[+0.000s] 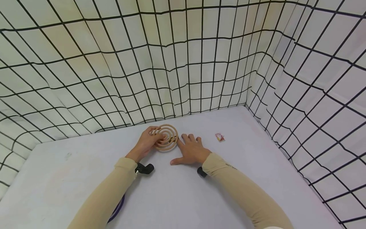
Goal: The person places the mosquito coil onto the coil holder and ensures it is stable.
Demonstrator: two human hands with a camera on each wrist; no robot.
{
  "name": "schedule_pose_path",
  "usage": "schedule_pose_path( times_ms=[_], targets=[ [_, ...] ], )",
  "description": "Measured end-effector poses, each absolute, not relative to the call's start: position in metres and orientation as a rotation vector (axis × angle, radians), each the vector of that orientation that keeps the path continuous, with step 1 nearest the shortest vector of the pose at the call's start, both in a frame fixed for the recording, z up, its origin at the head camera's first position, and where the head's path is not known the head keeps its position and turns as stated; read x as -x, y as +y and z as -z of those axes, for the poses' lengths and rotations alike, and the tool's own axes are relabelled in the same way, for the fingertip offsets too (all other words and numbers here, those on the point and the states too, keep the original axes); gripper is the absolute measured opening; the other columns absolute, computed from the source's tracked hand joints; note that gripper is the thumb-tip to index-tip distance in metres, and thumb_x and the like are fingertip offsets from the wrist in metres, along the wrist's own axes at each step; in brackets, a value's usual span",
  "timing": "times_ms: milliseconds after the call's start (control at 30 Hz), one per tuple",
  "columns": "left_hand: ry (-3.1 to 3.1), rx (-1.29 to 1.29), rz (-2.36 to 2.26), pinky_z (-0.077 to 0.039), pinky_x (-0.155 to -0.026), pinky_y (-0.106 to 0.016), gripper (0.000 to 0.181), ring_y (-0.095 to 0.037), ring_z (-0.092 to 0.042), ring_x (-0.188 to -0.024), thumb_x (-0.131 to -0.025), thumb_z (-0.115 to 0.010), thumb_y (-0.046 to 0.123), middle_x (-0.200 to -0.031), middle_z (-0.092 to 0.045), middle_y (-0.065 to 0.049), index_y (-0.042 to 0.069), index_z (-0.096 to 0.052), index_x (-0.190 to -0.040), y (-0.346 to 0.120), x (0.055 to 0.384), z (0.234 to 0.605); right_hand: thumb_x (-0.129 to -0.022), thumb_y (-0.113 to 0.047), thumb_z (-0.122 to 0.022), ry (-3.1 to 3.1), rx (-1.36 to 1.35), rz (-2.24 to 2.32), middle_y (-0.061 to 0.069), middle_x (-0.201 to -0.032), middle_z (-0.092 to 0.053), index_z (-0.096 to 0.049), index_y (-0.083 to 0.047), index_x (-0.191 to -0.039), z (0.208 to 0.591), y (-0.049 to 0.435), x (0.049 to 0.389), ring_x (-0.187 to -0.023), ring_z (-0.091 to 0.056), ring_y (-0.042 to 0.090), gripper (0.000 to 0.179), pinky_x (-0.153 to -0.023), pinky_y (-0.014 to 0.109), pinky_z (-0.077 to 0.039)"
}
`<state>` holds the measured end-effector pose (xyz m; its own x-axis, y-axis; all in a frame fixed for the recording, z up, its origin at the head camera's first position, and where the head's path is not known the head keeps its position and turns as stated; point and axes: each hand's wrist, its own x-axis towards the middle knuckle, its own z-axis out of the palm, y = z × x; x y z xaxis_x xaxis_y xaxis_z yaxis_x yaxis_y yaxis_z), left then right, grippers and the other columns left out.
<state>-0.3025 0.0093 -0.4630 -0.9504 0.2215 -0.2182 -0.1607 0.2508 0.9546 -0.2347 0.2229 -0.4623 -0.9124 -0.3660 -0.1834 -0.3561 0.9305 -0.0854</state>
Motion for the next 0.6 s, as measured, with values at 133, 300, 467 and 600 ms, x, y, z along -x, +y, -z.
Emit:
schedule_pose_path(
  times_ms=[133, 300, 467, 600],
  targets=[
    [2.221, -0.051, -1.750, -0.044, -0.100, -0.030, 0.054, -0.020, -0.061, -0.120, -0.096, -0.073, 0.022, -0.139, -0.060, -0.013, 0.013, -0.050, -0.144, 0.0107, 0.3032, 0.4637, -0.084, -0.086, -0.054, 2.889, 0.546, 0.073, 0.016, -0.166, -0.028, -0.033, -0.017, -0.162, 0.4636, 0.2229, 0.2348, -0.150, -0.030, 0.041, 0.106, -0.112, 0.066, -0.035],
    [2.215, -0.055, -1.763, -0.046, -0.097, -0.027, 0.055, -0.018, -0.061, -0.117, -0.096, -0.072, 0.021, -0.140, -0.060, -0.014, 0.011, -0.050, -0.145, 0.0120, 0.3041, 0.4654, -0.084, -0.087, -0.053, 2.887, 0.546, 0.063, 0.016, -0.166, -0.028, -0.035, -0.017, -0.161, 0.4642, 0.2233, 0.2352, -0.151, -0.030, 0.041, 0.105, -0.113, 0.066, -0.034],
    [2.176, -0.042, -1.790, -0.050, -0.089, -0.022, 0.055, -0.014, -0.064, -0.111, -0.096, -0.072, 0.021, -0.136, -0.063, -0.014, 0.010, -0.050, -0.146, 0.0129, 0.3064, 0.4677, -0.085, -0.087, -0.051, 2.887, 0.548, 0.050, 0.015, -0.167, -0.027, -0.033, -0.018, -0.162, 0.4642, 0.2240, 0.2348, -0.151, -0.030, 0.041, 0.105, -0.113, 0.066, -0.034],
    [2.162, -0.038, -1.782, -0.051, -0.084, -0.020, 0.057, -0.011, -0.064, -0.105, -0.095, -0.072, 0.023, -0.135, -0.064, -0.013, 0.009, -0.050, -0.146, 0.0146, 0.3069, 0.4679, -0.085, -0.087, -0.052, 2.883, 0.543, 0.055, 0.015, -0.167, -0.026, -0.031, -0.019, -0.163, 0.4641, 0.2245, 0.2347, -0.151, -0.029, 0.040, 0.106, -0.113, 0.065, -0.033]
  ],
)
